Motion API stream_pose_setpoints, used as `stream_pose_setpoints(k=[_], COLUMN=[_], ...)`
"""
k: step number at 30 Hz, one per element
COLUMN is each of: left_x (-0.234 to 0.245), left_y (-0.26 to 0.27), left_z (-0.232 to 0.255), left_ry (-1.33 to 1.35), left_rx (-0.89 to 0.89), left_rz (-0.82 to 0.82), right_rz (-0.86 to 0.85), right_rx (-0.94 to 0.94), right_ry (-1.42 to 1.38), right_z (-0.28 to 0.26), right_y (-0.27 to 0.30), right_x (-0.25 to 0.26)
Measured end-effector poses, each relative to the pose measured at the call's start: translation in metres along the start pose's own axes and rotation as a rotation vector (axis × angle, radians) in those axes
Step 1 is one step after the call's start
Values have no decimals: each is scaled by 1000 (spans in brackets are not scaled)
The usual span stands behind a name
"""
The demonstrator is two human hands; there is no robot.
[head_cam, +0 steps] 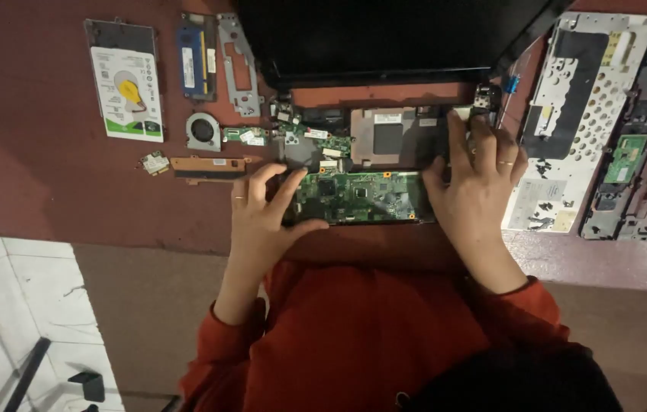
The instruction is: Assembling internal components of a laptop, including the motherboard and cooling fan, and connecting internal cables.
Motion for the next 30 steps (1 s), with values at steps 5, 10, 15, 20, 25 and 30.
stream_pose_setpoints(k=[5, 10, 15, 20, 25, 30], left_x=[-7, 4, 10, 13, 17, 16], left_y=[6, -1, -6, -16, -25, -27], left_z=[1, 6, 3, -4, -12, -19], left_ry=[-32, -42, 90, 83, 10, 71], left_rx=[22, 75, 90, 122, 90, 109], left_rz=[24, 27, 74, 170, 315, 313], right_rz=[4, -2, -12, -54, -48, -56], right_rx=[54, 106, 69, 167, 281, 302], right_ry=[52, 143, 51, -293, -408, -407], right_z=[5, -2, -26, -86, -125, -132], right_y=[0, -1, -11, -37, -65, -70], right_x=[-2, 3, 11, -2, -18, -22])
Point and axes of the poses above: each hand's wrist, its own y-axis away from the middle knuckle, its own x-axis out of the back of the hand, z = x × y, the point moved 4 cm from there along -y, towards the middle knuckle, and after that the axes turned 3 degrees about -x, right-handed, at the moved point
